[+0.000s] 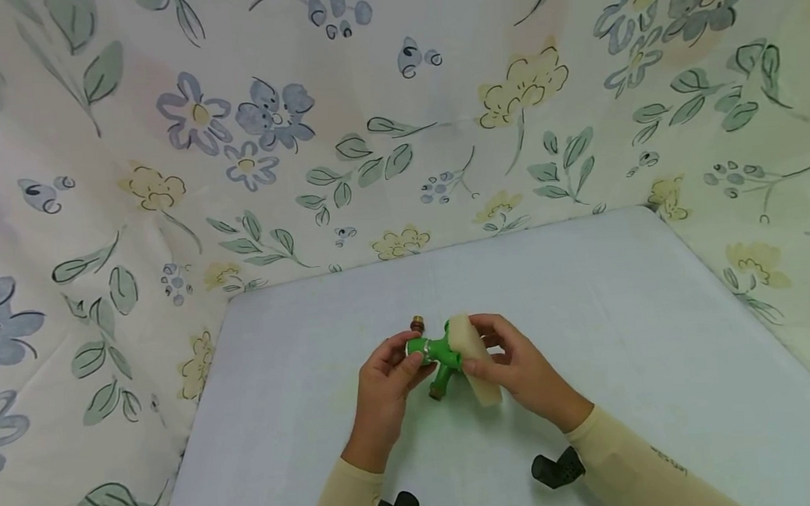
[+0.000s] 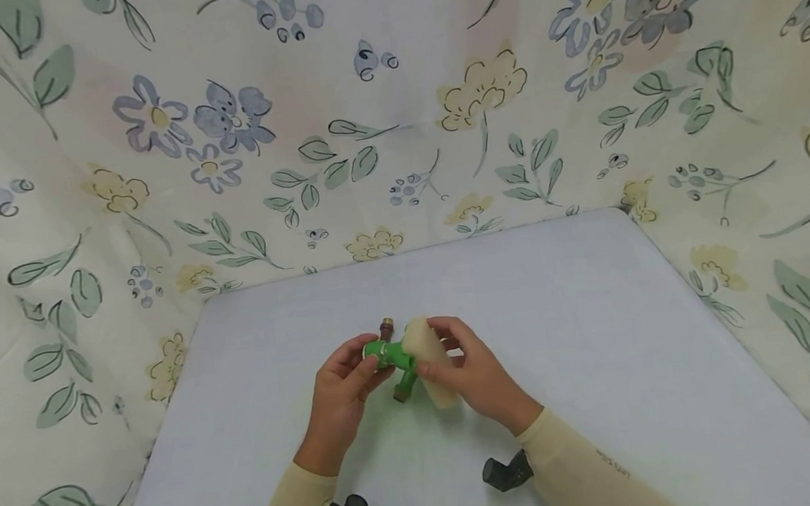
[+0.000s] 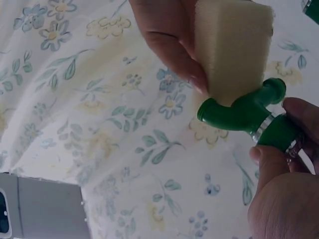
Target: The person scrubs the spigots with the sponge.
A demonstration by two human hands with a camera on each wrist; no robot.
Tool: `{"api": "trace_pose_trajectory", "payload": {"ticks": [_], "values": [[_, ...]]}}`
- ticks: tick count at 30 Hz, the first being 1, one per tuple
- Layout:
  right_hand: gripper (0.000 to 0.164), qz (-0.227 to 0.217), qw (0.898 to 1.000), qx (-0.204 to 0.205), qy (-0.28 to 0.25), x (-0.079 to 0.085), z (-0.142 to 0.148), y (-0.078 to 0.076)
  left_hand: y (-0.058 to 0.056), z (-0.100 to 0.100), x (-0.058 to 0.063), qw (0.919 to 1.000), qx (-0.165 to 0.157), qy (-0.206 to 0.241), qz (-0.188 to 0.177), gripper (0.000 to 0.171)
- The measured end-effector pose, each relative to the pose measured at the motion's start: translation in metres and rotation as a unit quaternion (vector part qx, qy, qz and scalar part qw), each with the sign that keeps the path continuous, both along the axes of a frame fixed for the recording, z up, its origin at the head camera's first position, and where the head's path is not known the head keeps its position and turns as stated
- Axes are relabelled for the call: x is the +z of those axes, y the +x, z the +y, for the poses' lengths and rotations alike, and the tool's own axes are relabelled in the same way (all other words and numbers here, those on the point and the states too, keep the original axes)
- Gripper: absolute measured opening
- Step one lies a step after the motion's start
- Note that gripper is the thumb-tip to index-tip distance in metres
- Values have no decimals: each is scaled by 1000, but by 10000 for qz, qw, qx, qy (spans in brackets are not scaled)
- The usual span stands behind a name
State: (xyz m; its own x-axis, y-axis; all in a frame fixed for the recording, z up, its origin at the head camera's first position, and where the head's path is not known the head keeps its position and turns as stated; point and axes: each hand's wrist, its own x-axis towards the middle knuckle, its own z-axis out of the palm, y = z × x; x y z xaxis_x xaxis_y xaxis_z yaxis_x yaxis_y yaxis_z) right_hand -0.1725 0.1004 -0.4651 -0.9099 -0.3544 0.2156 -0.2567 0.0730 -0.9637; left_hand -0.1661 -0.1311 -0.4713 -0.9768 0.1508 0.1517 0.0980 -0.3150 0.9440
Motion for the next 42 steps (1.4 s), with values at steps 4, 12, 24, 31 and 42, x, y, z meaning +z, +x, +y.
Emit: {"api": "trace_pose_trajectory", "payload": {"ticks": [4,12,24,31,42], "values": [[53,-83,9995,231,-218,6,0,3,-2,0,1,9997,229,-106,28,37],[56,111,9984,431,-341,22,-3,11,-3,-1,-1,9987,474,-162,-93,37],[56,135,9982,478,-323,37,-4,16,1,-3,2,9998,168,-51,11,37],[57,142,9992,342,-160,37,-2,15,2,-3,3,9999,-57,20,89,37],[58,178,9996,170,106,33,0,12,4,-2,2,9999,-126,78,9,36]]}}
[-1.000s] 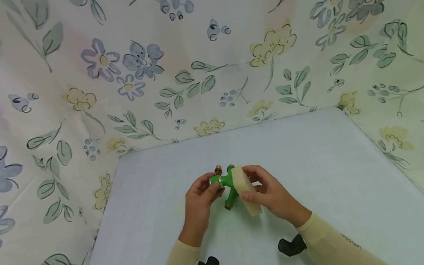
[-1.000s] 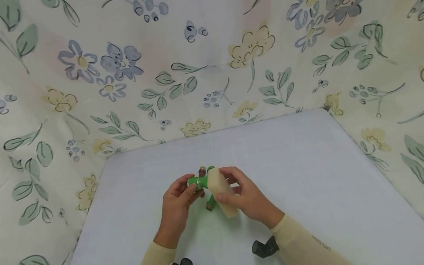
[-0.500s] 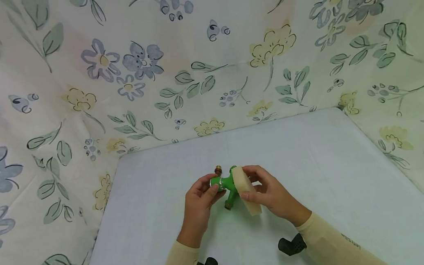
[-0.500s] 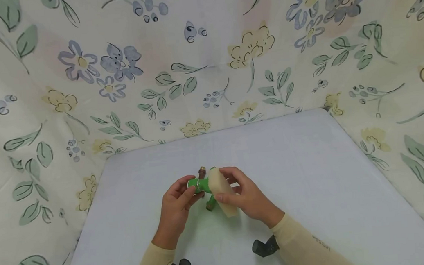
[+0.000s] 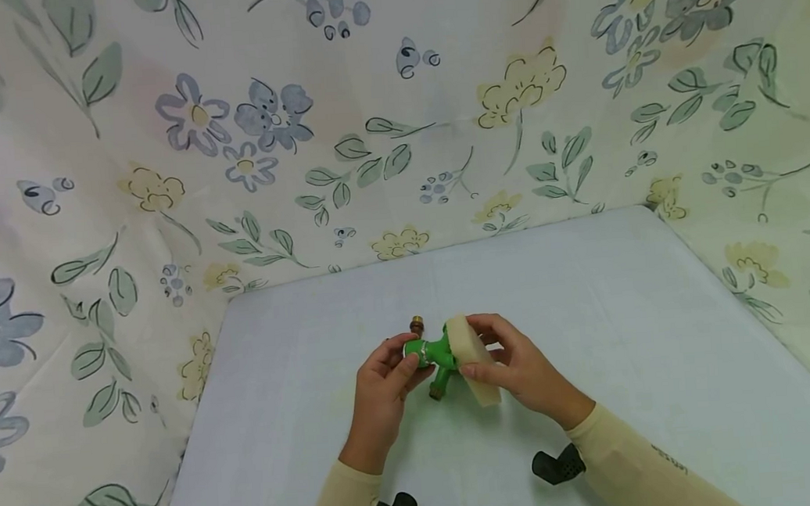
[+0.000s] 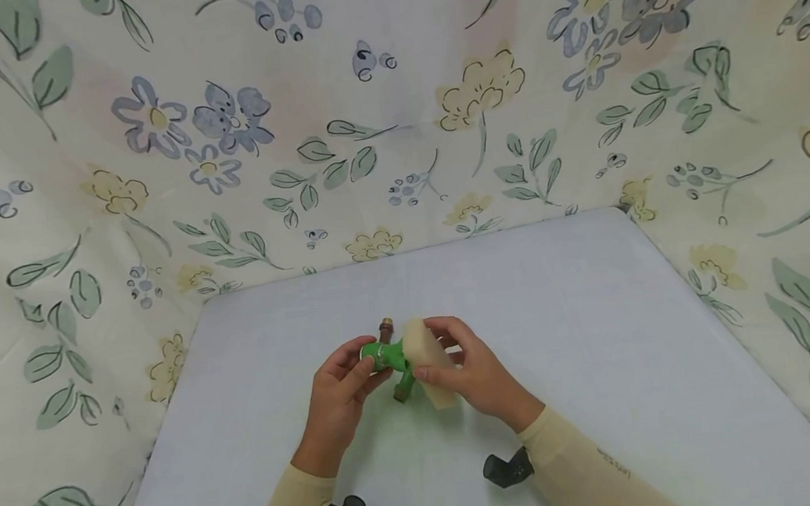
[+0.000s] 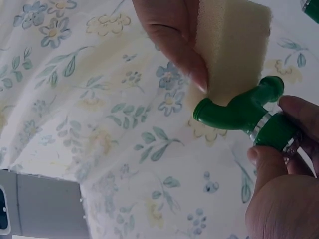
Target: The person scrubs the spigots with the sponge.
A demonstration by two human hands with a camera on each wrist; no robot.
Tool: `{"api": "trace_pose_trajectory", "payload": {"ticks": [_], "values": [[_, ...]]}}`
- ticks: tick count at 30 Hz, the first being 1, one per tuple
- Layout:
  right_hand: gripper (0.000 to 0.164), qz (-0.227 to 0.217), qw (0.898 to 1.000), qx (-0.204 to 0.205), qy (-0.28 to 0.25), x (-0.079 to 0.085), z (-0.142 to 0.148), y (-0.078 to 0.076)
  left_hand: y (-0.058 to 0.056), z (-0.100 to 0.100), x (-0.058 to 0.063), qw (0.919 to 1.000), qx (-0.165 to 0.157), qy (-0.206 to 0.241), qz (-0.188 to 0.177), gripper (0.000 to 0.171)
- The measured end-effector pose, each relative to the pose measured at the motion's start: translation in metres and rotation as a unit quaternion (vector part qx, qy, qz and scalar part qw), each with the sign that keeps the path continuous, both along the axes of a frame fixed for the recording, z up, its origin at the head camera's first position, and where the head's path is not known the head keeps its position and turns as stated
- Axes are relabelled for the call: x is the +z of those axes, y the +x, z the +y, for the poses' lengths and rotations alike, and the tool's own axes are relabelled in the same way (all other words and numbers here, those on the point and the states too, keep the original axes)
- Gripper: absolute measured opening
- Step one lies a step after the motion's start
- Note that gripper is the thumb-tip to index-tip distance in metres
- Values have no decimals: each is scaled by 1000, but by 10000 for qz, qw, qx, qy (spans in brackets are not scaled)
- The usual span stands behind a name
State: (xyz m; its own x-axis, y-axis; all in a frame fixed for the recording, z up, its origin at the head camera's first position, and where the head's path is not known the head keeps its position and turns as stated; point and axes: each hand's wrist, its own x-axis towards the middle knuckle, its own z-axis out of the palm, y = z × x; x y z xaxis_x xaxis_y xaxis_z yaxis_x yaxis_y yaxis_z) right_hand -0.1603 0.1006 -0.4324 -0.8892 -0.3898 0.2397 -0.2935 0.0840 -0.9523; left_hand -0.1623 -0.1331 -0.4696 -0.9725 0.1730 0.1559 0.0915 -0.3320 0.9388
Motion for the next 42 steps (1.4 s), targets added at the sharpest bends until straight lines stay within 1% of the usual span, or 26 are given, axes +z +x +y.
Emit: {"api": "trace_pose_trajectory", "payload": {"ticks": [3,10,16,19,22,23,26,29,31,33,35,37,39,42], "values": [[59,49,9999,-59,67,-2,1,0,0,0,0,10000,-5,-18,-17,36],[63,358,9981,-325,372,-8,0,-2,1,1,0,10000,-23,-74,-28,37],[63,116,9955,-850,403,-12,3,-8,2,1,0,9999,-43,-156,-50,37],[64,-81,9944,-993,356,-16,4,-10,2,2,1,9998,-75,-193,-76,38],[65,-139,9944,-996,322,-30,4,-15,2,2,2,9998,-60,-166,-98,38],[65,-130,9946,-984,318,-33,4,-16,2,3,1,9998,-52,-136,-101,38],[62,-47,9954,-912,294,-31,1,-13,0,3,-1,9999,-6,-57,-119,38],[61,43,9969,-729,300,-16,-1,-5,-1,4,-3,9998,52,0,-174,39],[60,53,9979,-593,267,-11,-2,-2,0,4,-4,9997,95,16,-202,40],[59,20,9986,-472,222,-13,-1,-3,0,5,-4,9997,111,32,-224,41],[58,-97,9991,-387,135,-19,0,-5,0,6,-5,9997,99,61,-235,43],[55,-303,9991,-282,-45,-26,2,-8,0,6,-6,9996,94,83,-260,44],[51,-544,9977,-69,-395,-31,3,-11,1,7,-7,9994,116,104,-297,44],[49,-795,9918,346,-941,-32,3,-11,0,8,-8,9990,225,136,-370,44]]}}
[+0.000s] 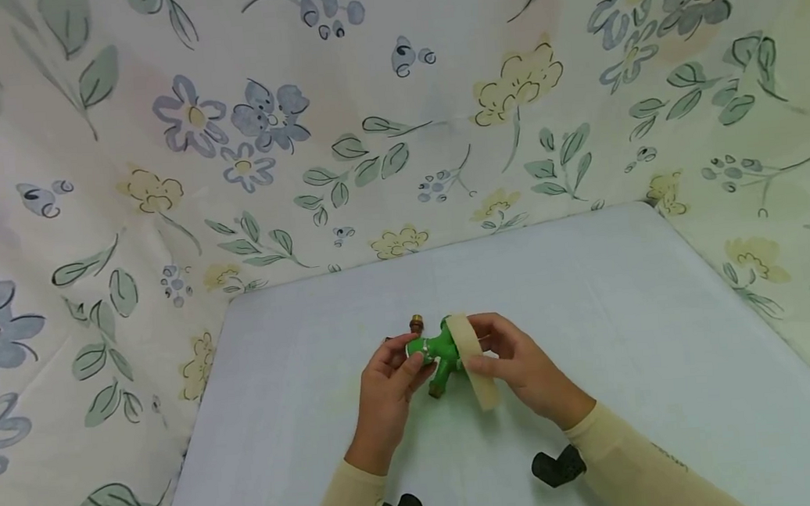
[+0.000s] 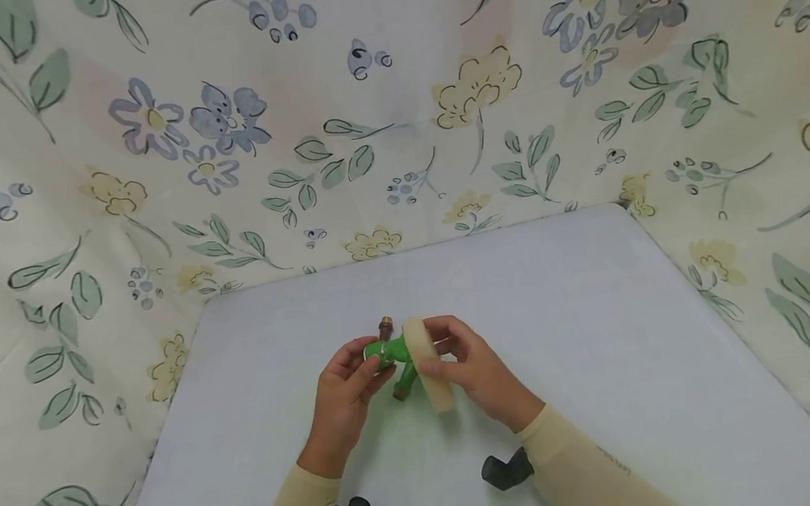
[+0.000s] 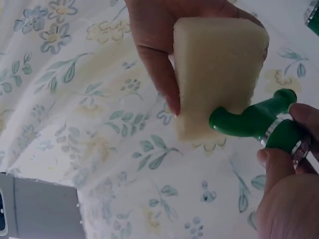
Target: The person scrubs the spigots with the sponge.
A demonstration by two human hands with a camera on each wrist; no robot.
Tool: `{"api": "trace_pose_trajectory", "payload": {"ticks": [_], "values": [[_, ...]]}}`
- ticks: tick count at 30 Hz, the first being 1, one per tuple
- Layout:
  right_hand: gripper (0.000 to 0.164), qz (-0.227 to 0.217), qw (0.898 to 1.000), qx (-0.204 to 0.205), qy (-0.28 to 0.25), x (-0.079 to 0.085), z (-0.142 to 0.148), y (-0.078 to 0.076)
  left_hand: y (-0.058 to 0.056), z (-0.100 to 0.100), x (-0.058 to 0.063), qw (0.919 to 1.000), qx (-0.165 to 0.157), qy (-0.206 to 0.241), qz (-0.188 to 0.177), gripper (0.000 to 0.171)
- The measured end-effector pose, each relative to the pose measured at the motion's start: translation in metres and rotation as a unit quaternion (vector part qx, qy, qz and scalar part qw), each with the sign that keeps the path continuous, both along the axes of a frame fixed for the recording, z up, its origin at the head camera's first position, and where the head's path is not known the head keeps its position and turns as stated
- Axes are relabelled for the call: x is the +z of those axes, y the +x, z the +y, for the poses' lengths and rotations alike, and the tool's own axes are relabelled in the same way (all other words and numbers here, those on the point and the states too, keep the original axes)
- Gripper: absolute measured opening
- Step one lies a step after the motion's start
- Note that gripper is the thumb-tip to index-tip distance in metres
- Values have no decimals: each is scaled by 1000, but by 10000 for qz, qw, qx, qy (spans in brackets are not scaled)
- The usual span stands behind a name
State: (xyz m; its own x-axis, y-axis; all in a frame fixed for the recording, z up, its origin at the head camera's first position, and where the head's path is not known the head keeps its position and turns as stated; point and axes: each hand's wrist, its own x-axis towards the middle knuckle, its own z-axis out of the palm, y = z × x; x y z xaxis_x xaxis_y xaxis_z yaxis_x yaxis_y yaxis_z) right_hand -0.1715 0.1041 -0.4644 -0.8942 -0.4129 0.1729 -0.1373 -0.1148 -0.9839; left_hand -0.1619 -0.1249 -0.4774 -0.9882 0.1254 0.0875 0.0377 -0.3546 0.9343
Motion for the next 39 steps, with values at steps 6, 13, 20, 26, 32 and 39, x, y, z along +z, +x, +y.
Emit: {"api": "trace_pose_trajectory", "payload": {"ticks": [6,13,20,26,32,39], "values": [[49,145,9990,219,-357,9,-3,2,-1,1,0,9997,18,-199,-159,48],[54,371,9982,73,-459,15,-8,5,1,4,1,9809,-130,-1931,213,37],[60,895,9950,-373,238,37,-15,15,13,13,18,9812,-659,-1781,347,33],[61,1157,9886,-612,740,43,-16,19,17,14,22,9843,-886,-1459,459,29],[60,1095,9867,-720,962,39,-14,18,10,11,6,9839,-1011,-1403,446,30],[60,1003,9857,-811,1087,31,-8,11,9,9,0,9826,-1032,-1411,627,32]]}}
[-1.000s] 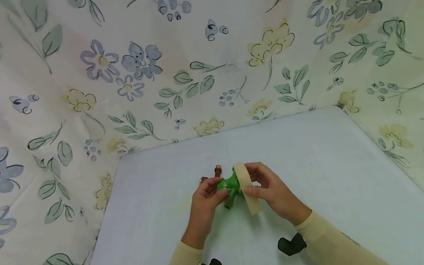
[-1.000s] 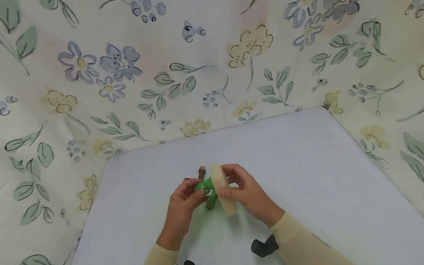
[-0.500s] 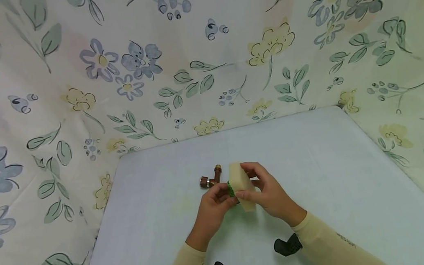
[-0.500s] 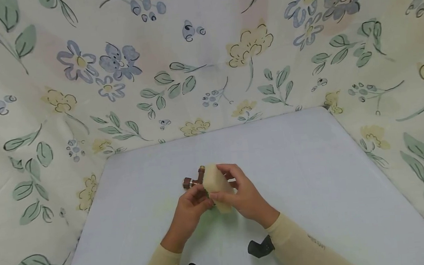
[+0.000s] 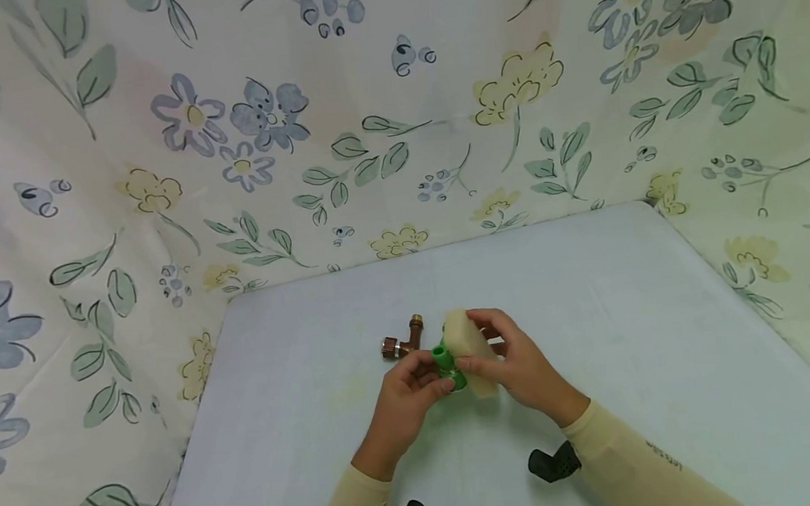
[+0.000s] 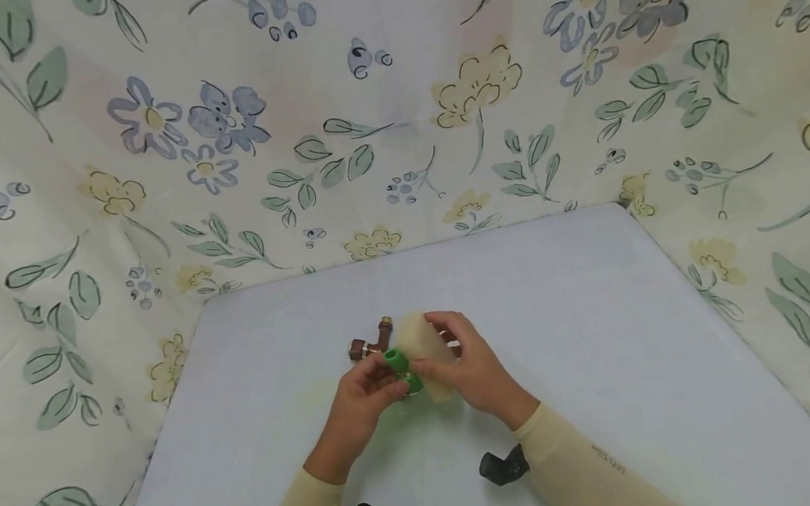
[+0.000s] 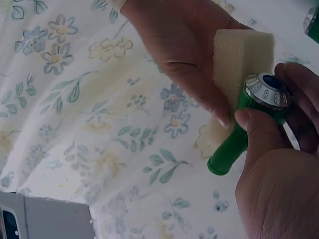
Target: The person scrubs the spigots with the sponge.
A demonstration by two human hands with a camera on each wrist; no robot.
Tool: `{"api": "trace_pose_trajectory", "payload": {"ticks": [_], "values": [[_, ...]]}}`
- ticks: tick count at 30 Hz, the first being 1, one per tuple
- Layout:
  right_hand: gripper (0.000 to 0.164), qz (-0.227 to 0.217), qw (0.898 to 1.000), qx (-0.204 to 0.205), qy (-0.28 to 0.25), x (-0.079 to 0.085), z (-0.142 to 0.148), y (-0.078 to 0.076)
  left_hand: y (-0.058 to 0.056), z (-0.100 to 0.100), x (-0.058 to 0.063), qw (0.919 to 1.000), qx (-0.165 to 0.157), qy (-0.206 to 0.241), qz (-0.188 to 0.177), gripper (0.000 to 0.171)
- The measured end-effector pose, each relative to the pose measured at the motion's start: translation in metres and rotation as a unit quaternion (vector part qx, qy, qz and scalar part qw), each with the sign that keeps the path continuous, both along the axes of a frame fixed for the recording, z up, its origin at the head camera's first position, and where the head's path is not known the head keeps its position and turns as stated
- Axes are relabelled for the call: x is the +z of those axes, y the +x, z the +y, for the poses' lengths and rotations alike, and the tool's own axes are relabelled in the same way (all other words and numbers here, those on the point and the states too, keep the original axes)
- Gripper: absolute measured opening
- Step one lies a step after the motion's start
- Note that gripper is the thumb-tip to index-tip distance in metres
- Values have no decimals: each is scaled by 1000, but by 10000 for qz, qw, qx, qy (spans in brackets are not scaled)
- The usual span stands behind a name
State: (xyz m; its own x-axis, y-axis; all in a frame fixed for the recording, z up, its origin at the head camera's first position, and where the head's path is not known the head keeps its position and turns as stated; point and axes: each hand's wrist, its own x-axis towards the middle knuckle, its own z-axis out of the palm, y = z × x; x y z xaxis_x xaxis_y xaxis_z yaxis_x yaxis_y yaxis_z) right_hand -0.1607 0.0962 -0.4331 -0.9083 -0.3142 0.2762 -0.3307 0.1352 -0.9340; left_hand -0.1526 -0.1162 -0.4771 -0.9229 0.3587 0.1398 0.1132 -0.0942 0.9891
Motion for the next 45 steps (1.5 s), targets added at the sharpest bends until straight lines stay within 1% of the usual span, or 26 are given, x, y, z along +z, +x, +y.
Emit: {"api": "trace_pose_trajectory", "payload": {"ticks": [7,12,20,24,27,30,34,39,42,45], "values": [[62,-270,9984,-473,133,-5,5,-5,0,0,0,9999,-99,-1,19,31],[61,-404,9979,-504,93,-7,6,-6,-1,1,-1,9998,-161,-35,77,32],[58,-485,9983,-305,-47,-9,5,-4,-3,-1,-3,9998,-135,-137,57,31],[56,-479,9988,-65,-114,-10,0,-1,-3,-2,-4,9997,69,-187,-109,29],[56,-458,9988,117,-155,-11,-4,1,-3,-3,-4,9994,222,-134,-212,30],[56,-396,9988,182,-242,-9,-7,3,-4,-3,-5,9994,291,-80,-151,32],[55,-354,9986,271,-298,-3,-8,6,-6,-4,-8,9991,418,-46,-96,31],[55,-150,9980,537,-306,3,-9,8,-9,-3,-9,9978,634,-15,-180,28],[57,-33,9979,565,-311,-1,-10,7,-9,-3,-9,9973,701,24,-210,28],[59,17,9987,449,-231,-11,-10,3,-8,-2,-8,9973,690,67,-229,28]]}}
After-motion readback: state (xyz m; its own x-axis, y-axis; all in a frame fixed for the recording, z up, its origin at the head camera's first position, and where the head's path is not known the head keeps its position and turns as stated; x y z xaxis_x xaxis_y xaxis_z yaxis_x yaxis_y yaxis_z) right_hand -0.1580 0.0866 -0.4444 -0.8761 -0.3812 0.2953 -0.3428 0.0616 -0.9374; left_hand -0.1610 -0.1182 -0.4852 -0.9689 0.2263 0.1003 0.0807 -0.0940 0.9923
